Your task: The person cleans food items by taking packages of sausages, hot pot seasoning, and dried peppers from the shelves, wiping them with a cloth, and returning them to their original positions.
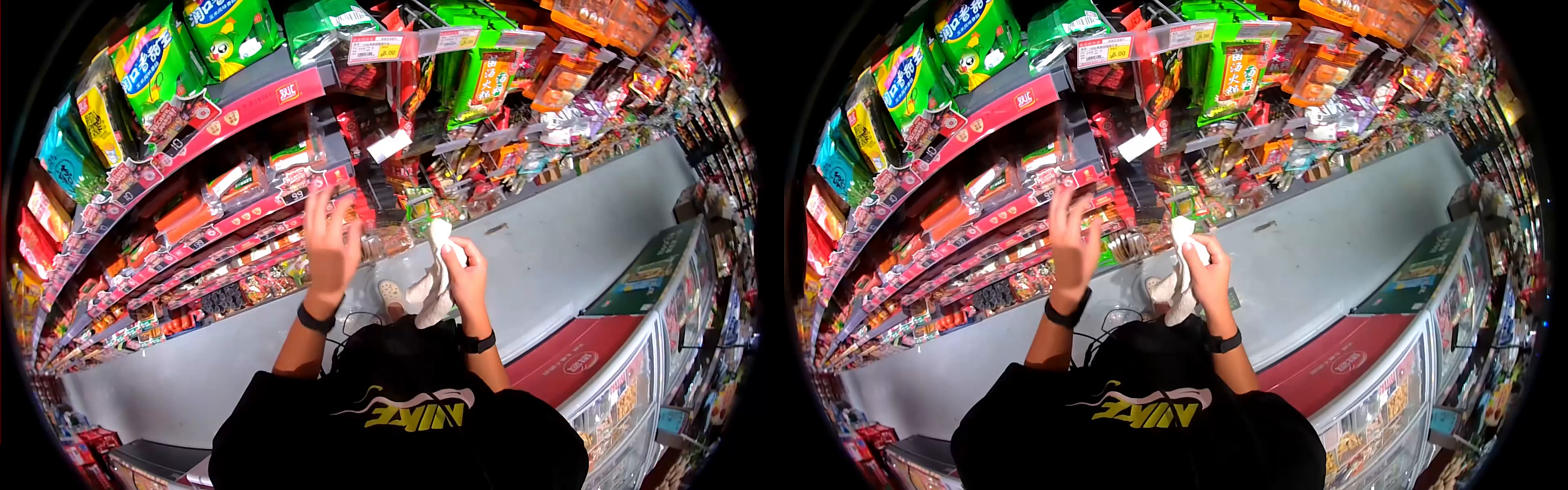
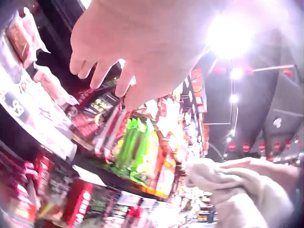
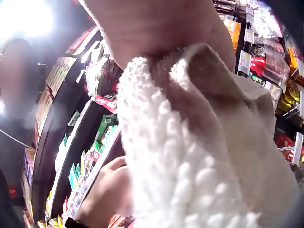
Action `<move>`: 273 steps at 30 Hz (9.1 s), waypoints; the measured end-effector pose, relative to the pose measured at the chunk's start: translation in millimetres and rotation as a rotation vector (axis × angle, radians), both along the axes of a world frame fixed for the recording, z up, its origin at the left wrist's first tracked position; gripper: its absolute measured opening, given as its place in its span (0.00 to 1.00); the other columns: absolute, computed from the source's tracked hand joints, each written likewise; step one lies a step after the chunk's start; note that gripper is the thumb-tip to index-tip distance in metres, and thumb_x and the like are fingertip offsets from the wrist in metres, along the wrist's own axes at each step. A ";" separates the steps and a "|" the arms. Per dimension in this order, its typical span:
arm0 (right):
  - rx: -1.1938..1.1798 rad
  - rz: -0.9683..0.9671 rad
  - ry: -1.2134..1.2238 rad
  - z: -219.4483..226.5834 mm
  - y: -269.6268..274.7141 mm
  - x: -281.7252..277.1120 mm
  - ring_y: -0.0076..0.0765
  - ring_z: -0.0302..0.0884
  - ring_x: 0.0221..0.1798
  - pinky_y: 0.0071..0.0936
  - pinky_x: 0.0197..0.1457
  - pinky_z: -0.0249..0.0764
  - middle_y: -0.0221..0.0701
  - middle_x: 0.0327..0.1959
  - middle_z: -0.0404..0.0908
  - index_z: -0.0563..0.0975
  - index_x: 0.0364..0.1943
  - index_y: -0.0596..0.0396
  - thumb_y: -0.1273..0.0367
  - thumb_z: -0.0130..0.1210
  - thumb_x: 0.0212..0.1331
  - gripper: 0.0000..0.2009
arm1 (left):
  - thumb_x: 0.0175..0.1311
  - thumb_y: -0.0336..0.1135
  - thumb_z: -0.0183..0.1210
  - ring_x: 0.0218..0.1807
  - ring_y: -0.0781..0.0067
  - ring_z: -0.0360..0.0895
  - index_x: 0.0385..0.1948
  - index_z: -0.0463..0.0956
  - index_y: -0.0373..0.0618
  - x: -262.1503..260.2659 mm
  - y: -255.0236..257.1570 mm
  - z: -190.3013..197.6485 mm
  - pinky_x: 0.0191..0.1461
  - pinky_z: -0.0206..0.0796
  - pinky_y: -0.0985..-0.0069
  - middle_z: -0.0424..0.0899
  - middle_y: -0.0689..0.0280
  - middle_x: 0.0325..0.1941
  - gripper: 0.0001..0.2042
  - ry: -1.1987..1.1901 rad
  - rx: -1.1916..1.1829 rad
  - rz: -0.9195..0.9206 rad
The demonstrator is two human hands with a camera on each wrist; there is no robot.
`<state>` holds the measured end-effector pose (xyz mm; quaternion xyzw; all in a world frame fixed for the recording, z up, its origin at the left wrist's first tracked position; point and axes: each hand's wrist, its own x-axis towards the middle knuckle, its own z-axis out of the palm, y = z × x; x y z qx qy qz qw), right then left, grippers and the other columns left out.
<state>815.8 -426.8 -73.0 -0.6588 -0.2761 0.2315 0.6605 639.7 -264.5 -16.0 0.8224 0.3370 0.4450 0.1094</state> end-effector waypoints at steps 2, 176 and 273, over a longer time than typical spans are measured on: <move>-0.024 -0.009 0.008 1.7 -17.3 -12.7 0.22 0.74 0.42 0.23 0.49 0.70 0.29 0.38 0.81 0.80 0.41 0.63 0.70 0.61 0.60 0.10 | 0.55 0.28 0.63 0.70 0.43 0.62 0.47 0.78 0.41 -6.2 -34.9 -5.2 0.70 0.56 0.54 0.71 0.51 0.63 0.16 0.001 -0.169 -0.154; 0.308 0.231 -0.871 122.1 82.3 135.7 0.62 0.63 0.69 0.44 0.70 0.62 0.54 0.66 0.65 0.74 0.60 0.57 0.79 0.60 0.44 0.30 | 0.69 0.36 0.50 0.44 0.57 0.82 0.67 0.59 0.42 152.9 2.2 38.0 0.49 0.69 0.67 0.83 0.49 0.42 0.25 0.009 -0.821 -0.552; 0.208 -0.001 -0.724 82.4 74.8 106.3 0.58 0.67 0.64 0.41 0.68 0.62 0.52 0.60 0.70 0.70 0.60 0.66 0.79 0.54 0.49 0.27 | 0.69 0.67 0.41 0.70 0.62 0.65 0.70 0.54 0.37 125.5 -12.8 -8.1 0.73 0.56 0.64 0.65 0.55 0.71 0.42 -0.902 -1.432 -1.088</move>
